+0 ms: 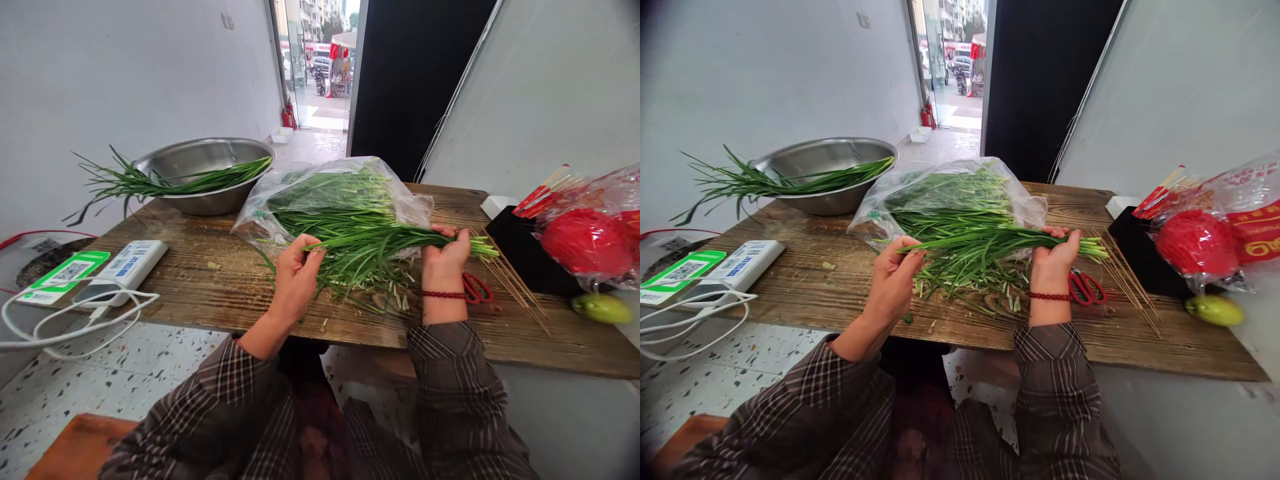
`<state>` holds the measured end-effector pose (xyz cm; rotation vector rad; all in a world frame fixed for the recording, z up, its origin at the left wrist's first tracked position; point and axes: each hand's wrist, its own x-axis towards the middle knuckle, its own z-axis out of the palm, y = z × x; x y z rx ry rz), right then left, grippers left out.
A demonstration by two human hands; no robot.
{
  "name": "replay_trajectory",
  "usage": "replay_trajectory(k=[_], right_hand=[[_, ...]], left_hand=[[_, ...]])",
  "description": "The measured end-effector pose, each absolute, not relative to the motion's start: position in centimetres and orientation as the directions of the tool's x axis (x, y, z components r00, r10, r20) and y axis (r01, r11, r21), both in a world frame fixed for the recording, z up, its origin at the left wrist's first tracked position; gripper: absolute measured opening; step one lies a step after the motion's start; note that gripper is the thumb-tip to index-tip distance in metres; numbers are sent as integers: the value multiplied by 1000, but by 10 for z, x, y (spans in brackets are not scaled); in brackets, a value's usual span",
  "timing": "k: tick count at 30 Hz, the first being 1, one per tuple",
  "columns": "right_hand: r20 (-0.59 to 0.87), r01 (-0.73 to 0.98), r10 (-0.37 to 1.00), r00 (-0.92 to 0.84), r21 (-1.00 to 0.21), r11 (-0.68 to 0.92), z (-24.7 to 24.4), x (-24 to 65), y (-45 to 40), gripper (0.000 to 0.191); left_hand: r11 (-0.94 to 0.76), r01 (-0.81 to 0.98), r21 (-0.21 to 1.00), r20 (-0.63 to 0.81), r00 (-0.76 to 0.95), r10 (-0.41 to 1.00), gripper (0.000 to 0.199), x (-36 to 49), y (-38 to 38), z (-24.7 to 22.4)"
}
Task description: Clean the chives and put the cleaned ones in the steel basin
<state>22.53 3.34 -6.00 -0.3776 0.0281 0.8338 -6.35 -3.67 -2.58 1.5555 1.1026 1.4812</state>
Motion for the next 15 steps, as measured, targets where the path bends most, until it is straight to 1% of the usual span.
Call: replay_trajectory(k=[3,6,8,11,15], right_hand=[[-173,-705,690,702,-305,640,-60,228,34,29],[-182,-698,678,713,-276,660,-59,231,33,28],[-175,-696,676,716,-267,667,-59,232,33,28],[-167,-692,674,720,-257,675,-61,233,34,26],[-162,-680,668,726,-315,663,-62,232,34,26]], left_hand=[[-358,-36,933,352,-115,929,14,-70,-36,-25],[-318,-65,946,310,-105,945,21,-78,-38,-22],[-308,-35,951,305,-64,950,25,-82,-41,-23],[-354,61,933,357,-41,933,33,-86,-45,-25],[-420,188,888,423,24,906,38,-85,-50,-22]])
